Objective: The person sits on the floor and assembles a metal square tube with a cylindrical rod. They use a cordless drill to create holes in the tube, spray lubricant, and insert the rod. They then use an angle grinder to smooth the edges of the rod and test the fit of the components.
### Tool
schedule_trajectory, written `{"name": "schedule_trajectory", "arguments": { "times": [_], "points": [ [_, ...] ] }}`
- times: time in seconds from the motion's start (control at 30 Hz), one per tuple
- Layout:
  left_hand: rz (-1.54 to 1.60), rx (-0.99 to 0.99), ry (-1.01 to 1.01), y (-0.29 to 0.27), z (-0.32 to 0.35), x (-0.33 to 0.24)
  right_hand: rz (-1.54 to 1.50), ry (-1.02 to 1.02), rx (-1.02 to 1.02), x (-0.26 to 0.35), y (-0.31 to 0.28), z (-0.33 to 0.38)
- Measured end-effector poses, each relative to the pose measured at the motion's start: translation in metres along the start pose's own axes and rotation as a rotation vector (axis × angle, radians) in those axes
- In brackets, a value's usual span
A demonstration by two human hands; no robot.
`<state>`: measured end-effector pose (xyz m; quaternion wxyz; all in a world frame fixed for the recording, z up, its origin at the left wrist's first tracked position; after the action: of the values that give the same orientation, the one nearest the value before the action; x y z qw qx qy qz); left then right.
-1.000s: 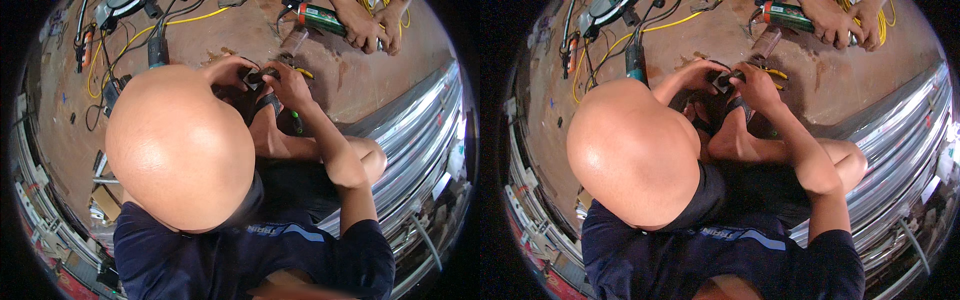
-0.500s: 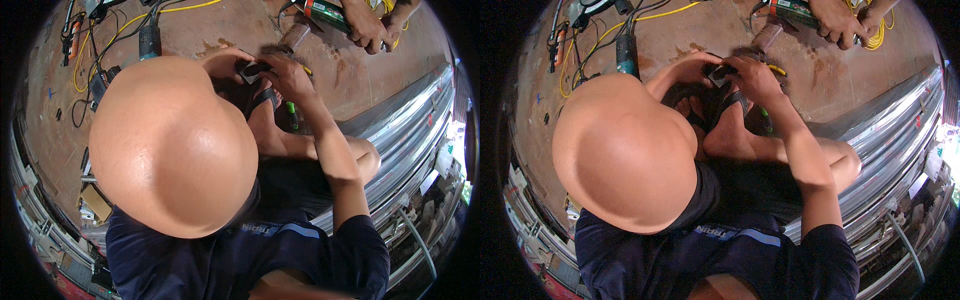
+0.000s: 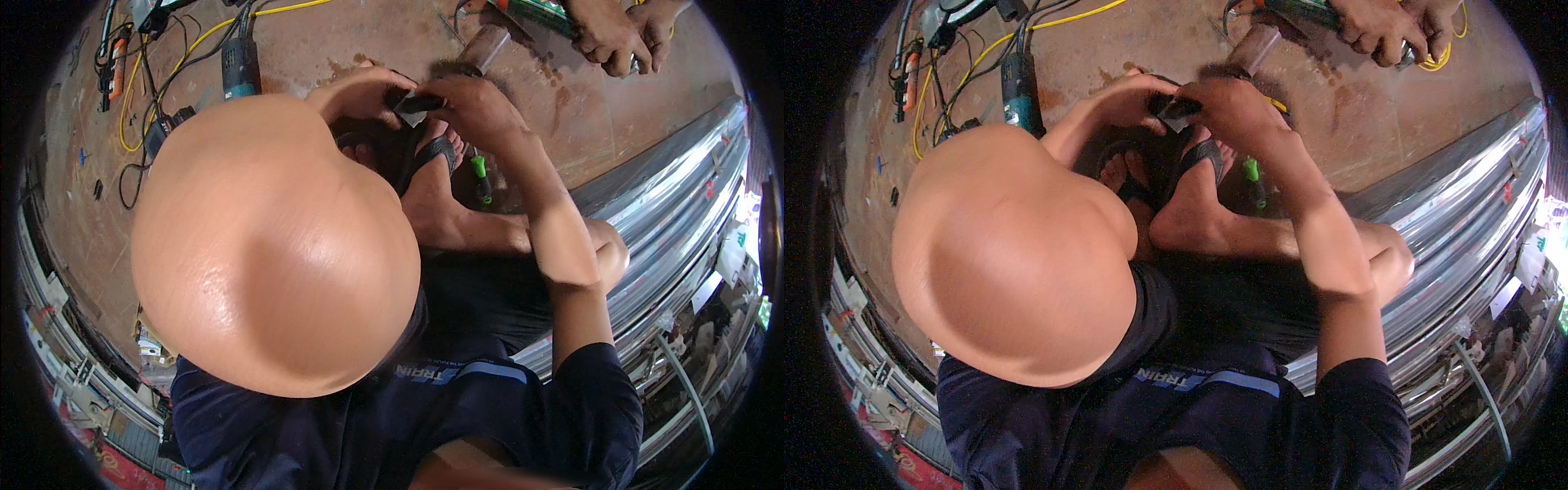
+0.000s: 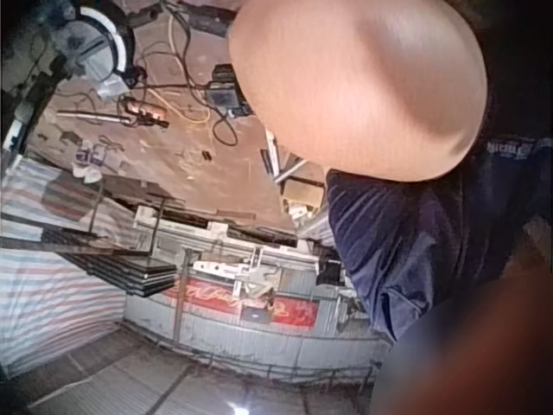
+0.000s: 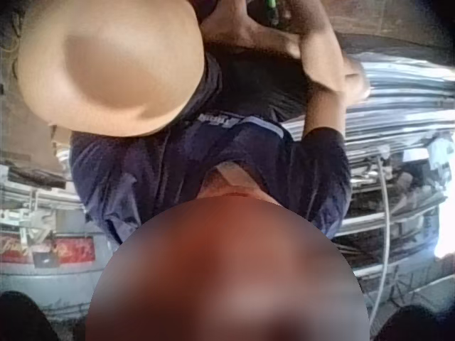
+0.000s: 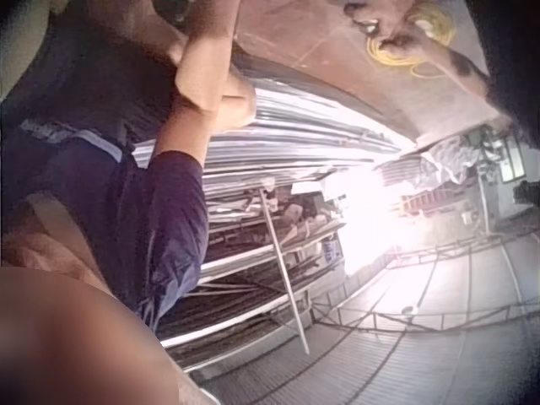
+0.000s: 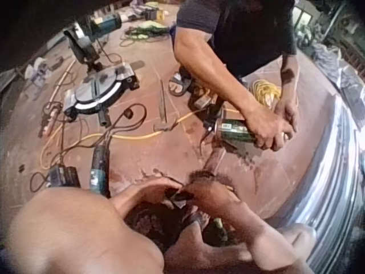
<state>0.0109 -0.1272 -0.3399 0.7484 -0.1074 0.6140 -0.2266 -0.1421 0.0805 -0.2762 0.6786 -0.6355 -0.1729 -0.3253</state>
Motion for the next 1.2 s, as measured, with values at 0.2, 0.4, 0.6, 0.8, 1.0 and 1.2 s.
{"name": "schedule_trajectory", "arguments": {
  "times": [0.2, 0.4, 0.6, 0.8, 1.0, 1.2],
  "points": [
    [-0.02, 0.007, -0.067, -0.003, 0.001, -0.01, 0.058, -0.102, 0.083, -0.012, -0.009, -0.015],
    [-0.031, -0.041, -0.012, 0.002, 0.002, -0.001, 0.085, -0.217, 0.06, -0.009, -0.002, -0.011],
    [-0.03, -0.152, 0.143, 0.014, 0.003, 0.015, 0.124, -0.139, 0.003, -0.001, 0.004, -0.009],
    [-0.14, -0.061, 0.121, 0.02, -0.004, 0.028, 0.128, -0.109, -0.068, 0.017, 0.01, 0.008],
    [-0.184, -0.037, 0.028, 0.021, -0.011, 0.04, 0.064, -0.046, -0.186, 0.02, -0.018, 0.018],
    [-0.242, -0.13, 0.163, 0.022, -0.006, 0.039, -0.011, -0.006, -0.07, 0.003, -0.006, 0.001]
  ]
}}
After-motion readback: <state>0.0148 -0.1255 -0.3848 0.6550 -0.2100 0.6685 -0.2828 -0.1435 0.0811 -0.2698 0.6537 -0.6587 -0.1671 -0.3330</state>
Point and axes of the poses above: each hand's wrist, its own z-axis away from the middle knuckle, its own y-axis out of the palm, x = y × z, the point moved 1 cm from there along -z, towards the middle knuckle, and after that the axes turned 5 degrees about -x, right-handed, at the moved point
